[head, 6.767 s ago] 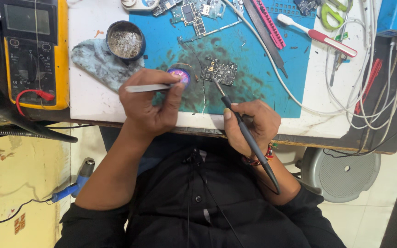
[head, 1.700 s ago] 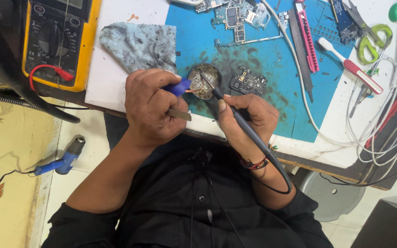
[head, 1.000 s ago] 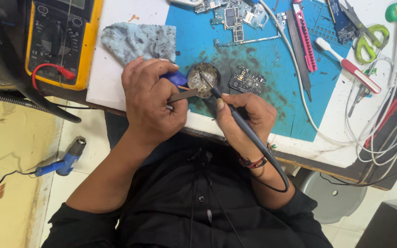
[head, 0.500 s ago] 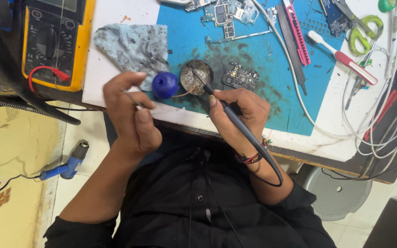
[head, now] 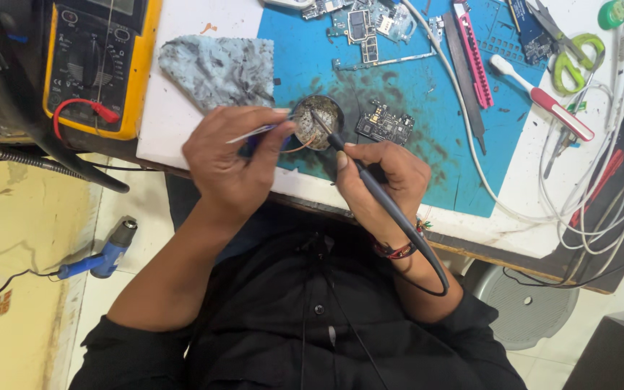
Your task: The person uses a soldering iron and tweezers to work on a small circuit board, applying flux and solder to specific points. They also use a toothbrush to clean the board and a multimeter to test connections.
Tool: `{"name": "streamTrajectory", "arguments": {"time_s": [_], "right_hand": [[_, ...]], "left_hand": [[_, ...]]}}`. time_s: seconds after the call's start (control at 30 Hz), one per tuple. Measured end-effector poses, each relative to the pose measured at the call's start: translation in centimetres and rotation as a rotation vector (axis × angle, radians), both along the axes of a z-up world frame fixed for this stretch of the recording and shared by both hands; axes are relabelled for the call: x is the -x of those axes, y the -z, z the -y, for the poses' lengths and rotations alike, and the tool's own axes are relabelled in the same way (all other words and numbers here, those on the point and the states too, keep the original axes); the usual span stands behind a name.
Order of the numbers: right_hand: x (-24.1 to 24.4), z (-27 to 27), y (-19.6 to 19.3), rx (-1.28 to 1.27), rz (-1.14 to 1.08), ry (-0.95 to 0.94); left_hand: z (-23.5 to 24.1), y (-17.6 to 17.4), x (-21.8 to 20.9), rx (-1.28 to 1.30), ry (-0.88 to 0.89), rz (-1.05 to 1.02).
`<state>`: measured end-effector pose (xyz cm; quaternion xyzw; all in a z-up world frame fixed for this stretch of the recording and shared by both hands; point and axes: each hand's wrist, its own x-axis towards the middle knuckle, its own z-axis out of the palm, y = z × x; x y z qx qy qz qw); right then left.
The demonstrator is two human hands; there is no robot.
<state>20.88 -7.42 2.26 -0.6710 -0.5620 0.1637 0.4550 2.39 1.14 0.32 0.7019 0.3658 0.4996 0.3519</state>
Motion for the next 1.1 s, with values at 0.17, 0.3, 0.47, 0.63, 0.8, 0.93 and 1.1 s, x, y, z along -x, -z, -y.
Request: {"name": "streamTrajectory", "arguments": {"time_s": [0.17,0.3,0.47,0.63,0.8,0.93,1.1], "right_hand": [[0.0,0.2,0.1,-0.001,0.019,0.0],[0.2,0.2,0.2,-0.037,0.046,-0.002],[0.1,0.2,0.2,-0.02,0.048,-0.001],[0.3,0.2,-0.2,0.009,-0.031,0.012],[0.9,0.2,-0.8,0.039,0.037,0.036],[1.4,0.0,-1.2,0.046,0.045,0.049],[1.7,0.0,-1.5,0.064,0.026,0.057]], "left_hand": [[-0.4,0.3,-0.5,-0.06,-0.024,-0.033],[-0.3,0.5,-0.3,-0.049,-0.03,-0.032],[-0.4,0.6,-0.3,-0.072,-0.025,-0.028],[-0.3,0.5,-0.3,-0.087,-0.022,-0.036],[-0.2,0.5,-0.3,-0.084,-0.018,-0.047],[-0.3,0.6,-0.1,-0.092,-0.01,-0.033],[-0.3,0.8,-0.1,-0.095,0.006,-0.015]]}}
